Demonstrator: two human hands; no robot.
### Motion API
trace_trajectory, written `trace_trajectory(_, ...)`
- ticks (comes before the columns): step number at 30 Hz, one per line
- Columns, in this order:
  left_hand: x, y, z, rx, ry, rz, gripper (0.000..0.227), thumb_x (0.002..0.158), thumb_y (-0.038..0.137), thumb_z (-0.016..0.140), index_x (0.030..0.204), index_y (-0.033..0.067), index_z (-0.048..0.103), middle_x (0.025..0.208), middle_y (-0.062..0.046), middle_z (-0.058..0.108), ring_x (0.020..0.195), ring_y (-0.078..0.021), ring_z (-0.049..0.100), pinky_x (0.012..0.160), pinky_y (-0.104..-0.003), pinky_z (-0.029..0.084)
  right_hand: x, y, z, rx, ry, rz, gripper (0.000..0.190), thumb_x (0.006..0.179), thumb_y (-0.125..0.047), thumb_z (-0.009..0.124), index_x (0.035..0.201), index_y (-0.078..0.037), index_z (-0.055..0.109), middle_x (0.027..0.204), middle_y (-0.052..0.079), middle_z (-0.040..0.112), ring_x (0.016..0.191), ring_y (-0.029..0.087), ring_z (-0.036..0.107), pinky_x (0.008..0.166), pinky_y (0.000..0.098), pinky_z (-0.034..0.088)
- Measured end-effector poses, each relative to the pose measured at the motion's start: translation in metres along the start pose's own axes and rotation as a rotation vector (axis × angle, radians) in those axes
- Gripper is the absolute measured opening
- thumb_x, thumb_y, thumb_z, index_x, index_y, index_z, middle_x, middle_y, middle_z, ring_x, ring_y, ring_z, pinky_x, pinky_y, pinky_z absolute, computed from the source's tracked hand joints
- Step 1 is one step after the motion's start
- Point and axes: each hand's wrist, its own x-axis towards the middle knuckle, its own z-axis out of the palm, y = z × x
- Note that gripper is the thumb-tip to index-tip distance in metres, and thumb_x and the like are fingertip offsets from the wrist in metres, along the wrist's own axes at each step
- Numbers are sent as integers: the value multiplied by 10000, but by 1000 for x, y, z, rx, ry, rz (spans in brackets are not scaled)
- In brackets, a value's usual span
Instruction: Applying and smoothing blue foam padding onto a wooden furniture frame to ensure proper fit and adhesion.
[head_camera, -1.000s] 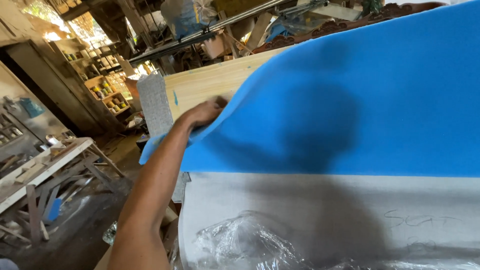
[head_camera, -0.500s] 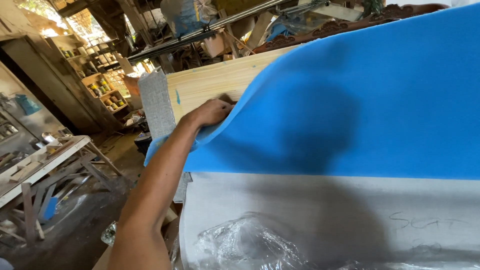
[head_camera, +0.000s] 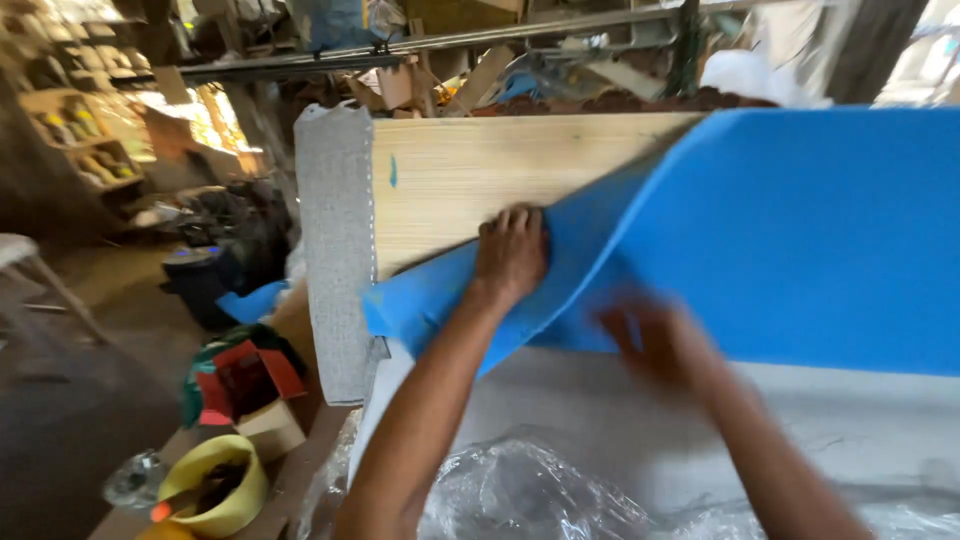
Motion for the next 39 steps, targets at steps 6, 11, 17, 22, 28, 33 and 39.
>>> trace_trajectory(6,-24,-24,-63,-251,-150,-273,711,878,620,623,1315,61,652,1288,-192,662,1222,-428,635,1001,-626,515,186,15,9,-702,168,-143,224,947,-222,615,1067,-101,760,1063,126,761,1062,361,719,934,504,572)
trace_trajectory(11,-11,-41,19,-232,-177,-229,649,957,565,511,1212,-12,664,1100,-167,670,1095,-415,680,894,-609,552,192,20,30,-924,74,-33,205,890,-285,605,982,-206,771,1100,23,736,1091,316,711,986,463,525)
trace_trajectory(17,22,-62,26,-485,-388,-291,477,923,304,449,1076,-34,750,1100,-212,752,1142,-404,725,909,-548,609,208,1,33,-967,0,125,324,906,-499,567,847,-246,760,913,-51,777,1010,225,748,931,399,545)
trace_trajectory(22,12,-80,2,-604,-510,-255,558,907,408,528,1131,-52,752,1183,-260,741,1212,-423,686,990,-556,580,219,-33,35,-852,-210,458,474,868,-529,524,975,-172,818,1061,92,804,1142,341,715,1030,494,502)
trace_trajectory(28,-1,-44,112,-45,223,-59,345,812,234,508,804,15,775,662,-138,697,726,-316,776,758,-381,613,229,-45,40,-870,-170,607,625,895,-606,439,998,-117,814,1188,151,770,1209,376,677,1018,529,506)
trace_trajectory(33,3,-73,6,-438,-353,-39,397,866,235,484,965,15,800,1017,-197,793,1149,-332,738,1058,-434,543,234,-67,55,-978,-249,572,673,900,-605,453,1123,-73,800,1228,165,763,1258,377,659,1073,517,473)
trace_trajectory(39,20,-80,20,-518,-541,-100,524,892,324,485,1129,-58,756,1172,-289,734,1211,-405,692,1012,-528,571,238,-68,52,-848,-244,600,706,876,-622,464,1169,-65,785,1296,203,728,1300,407,619,1107,565,450)
